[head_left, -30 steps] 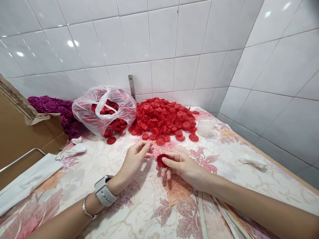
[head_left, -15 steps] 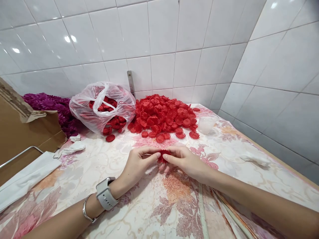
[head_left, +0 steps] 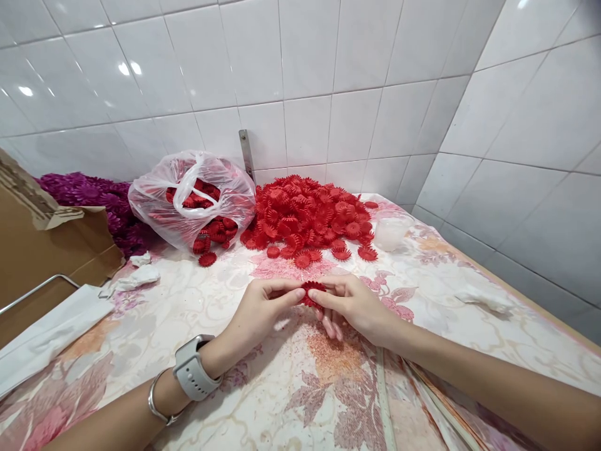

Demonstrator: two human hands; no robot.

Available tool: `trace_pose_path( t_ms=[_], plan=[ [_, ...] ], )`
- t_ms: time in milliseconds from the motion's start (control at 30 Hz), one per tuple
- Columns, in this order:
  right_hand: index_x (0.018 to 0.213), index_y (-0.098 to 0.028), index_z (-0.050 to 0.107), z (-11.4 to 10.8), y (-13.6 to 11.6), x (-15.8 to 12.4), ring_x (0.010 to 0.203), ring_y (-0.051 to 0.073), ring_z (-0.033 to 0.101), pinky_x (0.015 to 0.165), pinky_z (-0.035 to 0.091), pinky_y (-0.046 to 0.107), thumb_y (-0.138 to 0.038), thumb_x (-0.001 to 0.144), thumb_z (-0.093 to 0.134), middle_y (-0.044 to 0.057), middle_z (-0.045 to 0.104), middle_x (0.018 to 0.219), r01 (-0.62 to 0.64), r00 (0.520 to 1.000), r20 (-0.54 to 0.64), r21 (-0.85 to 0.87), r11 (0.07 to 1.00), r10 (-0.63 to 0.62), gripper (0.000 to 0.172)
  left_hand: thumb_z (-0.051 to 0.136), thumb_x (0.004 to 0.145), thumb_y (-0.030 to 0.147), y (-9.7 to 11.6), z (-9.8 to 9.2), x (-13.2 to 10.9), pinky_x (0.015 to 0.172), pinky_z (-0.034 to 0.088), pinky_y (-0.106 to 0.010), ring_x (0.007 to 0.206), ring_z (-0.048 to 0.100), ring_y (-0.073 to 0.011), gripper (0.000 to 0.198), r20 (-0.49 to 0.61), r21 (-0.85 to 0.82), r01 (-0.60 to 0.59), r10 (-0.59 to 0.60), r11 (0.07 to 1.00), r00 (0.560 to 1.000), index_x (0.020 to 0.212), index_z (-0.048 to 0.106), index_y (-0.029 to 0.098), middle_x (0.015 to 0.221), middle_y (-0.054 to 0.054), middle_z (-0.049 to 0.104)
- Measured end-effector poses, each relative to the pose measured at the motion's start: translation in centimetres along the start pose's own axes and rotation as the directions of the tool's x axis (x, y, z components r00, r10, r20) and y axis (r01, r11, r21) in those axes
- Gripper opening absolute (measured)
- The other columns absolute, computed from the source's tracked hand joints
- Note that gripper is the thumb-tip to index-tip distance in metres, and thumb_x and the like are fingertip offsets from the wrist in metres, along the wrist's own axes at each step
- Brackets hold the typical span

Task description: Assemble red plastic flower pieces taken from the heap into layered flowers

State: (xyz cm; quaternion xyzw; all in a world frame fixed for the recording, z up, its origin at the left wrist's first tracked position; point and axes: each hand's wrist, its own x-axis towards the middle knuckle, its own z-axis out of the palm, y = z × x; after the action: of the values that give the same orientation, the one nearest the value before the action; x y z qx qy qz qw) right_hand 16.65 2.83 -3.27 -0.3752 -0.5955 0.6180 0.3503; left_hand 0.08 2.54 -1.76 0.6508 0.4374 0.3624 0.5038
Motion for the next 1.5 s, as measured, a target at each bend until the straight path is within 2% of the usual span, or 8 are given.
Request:
trace_pose_path(
  t_ms=[200, 400, 600, 700, 933, 1100, 1233, 1500],
  plan=[
    [0.061, -0.015, 0.051, 0.0, 0.2, -0.1, 0.031, 0.009, 0.052, 0.027, 0.036, 0.015, -0.041, 0.075, 0.055, -0.003, 0.054, 0.042, -0.006, 0.999, -0.032, 0.009, 1.000, 0.006, 0.030, 0.054, 0.080, 0.028, -0.4, -0.1, 0.1, 0.070, 0.048, -0.029, 0.077, 0.063, -0.0191, 0.024, 0.068, -0.082, 0.017, -0.012, 0.997, 0.998, 0.090, 0.070, 0.014, 0.082, -0.007, 0.071],
    [0.068, -0.014, 0.054, 0.0, 0.3, 0.1, 0.031, 0.008, 0.052, 0.026, 0.029, 0.013, -0.042, 0.075, 0.057, -0.001, 0.058, 0.046, 0.016, 0.998, -0.062, 0.017, 1.000, -0.015, 0.029, 0.055, 0.079, 0.026, -0.3, 0.0, 0.1, 0.074, 0.047, -0.029, 0.081, 0.063, -0.0190, 0.020, 0.103, -0.074, 0.011, -0.004, 0.997, 0.995, 0.088, 0.070, 0.016, 0.083, -0.006, 0.070],
    [0.071, -0.013, 0.058, 0.0, 0.0, 0.0, 0.036, 0.010, 0.056, 0.026, 0.032, 0.013, -0.041, 0.073, 0.061, 0.001, 0.061, 0.049, 0.007, 0.995, -0.101, 0.056, 0.998, -0.001, 0.029, 0.060, 0.075, 0.024, 0.2, 0.3, -0.5, 0.069, 0.051, -0.027, 0.078, 0.062, -0.0166, 0.012, -0.104, 0.060, -0.120, 0.126, 0.991, 0.987, 0.084, 0.063, 0.018, 0.084, -0.003, 0.066],
    [0.068, -0.013, 0.057, 0.2, -0.2, -0.3, 0.032, 0.007, 0.051, 0.025, 0.031, 0.014, -0.043, 0.073, 0.061, 0.000, 0.061, 0.049, 0.001, 0.996, -0.087, 0.080, 0.997, 0.006, 0.031, 0.061, 0.075, 0.024, 0.5, 0.5, -0.8, 0.070, 0.051, -0.026, 0.077, 0.062, -0.0156, 0.008, -0.081, 0.180, -0.190, 0.207, 0.965, 0.975, 0.077, 0.065, 0.017, 0.081, -0.003, 0.066],
    [0.075, -0.013, 0.055, 0.6, -0.3, -0.7, 0.040, 0.010, 0.056, 0.031, 0.041, 0.017, -0.052, 0.079, 0.050, 0.004, 0.064, 0.059, 0.032, 0.999, 0.021, 0.018, 0.999, -0.033, 0.039, 0.062, 0.073, 0.029, 0.2, 0.5, -0.6, 0.065, 0.051, -0.025, 0.070, 0.062, -0.0157, 0.013, -0.086, 0.241, -0.167, 0.192, 0.956, 0.978, 0.075, 0.067, 0.017, 0.074, -0.003, 0.068],
    [0.080, -0.014, 0.054, 0.7, -0.3, -0.7, 0.039, 0.007, 0.052, 0.034, 0.041, 0.016, -0.050, 0.084, 0.043, 0.003, 0.062, 0.061, 0.014, 0.999, 0.041, -0.093, 0.996, -0.010, 0.038, 0.059, 0.073, 0.019, 0.1, 0.2, -0.4, 0.064, 0.049, -0.024, 0.070, 0.062, -0.0160, 0.009, -0.096, 0.283, -0.159, 0.193, 0.946, 0.977, 0.070, 0.067, 0.017, 0.073, -0.002, 0.068],
    [0.086, -0.015, 0.057, 0.6, -0.3, -0.6, 0.045, 0.007, 0.053, 0.039, 0.044, 0.016, -0.037, 0.081, 0.053, 0.001, 0.060, 0.066, 0.050, 0.997, 0.058, -0.140, 0.989, -0.042, 0.023, 0.058, 0.071, 0.018, 0.0, 0.0, -0.3, 0.064, 0.045, -0.025, 0.069, 0.060, -0.0163, 0.010, -0.102, 0.229, -0.107, 0.133, 0.968, 0.986, 0.066, 0.067, 0.017, 0.070, -0.002, 0.068],
    [0.081, -0.015, 0.053, 0.4, -0.5, -0.5, 0.041, 0.007, 0.054, 0.040, 0.045, 0.019, -0.027, 0.085, 0.042, 0.002, 0.062, 0.064, 0.019, 0.999, 0.035, -0.243, 0.970, -0.011, 0.017, 0.062, 0.068, 0.024, -0.4, -0.2, 0.1, 0.054, 0.043, -0.024, 0.056, 0.057, -0.0140, 0.012, -0.067, -0.077, 0.097, -0.102, 0.992, 0.992, 0.063, 0.064, 0.014, 0.061, -0.003, 0.064]
  ],
)
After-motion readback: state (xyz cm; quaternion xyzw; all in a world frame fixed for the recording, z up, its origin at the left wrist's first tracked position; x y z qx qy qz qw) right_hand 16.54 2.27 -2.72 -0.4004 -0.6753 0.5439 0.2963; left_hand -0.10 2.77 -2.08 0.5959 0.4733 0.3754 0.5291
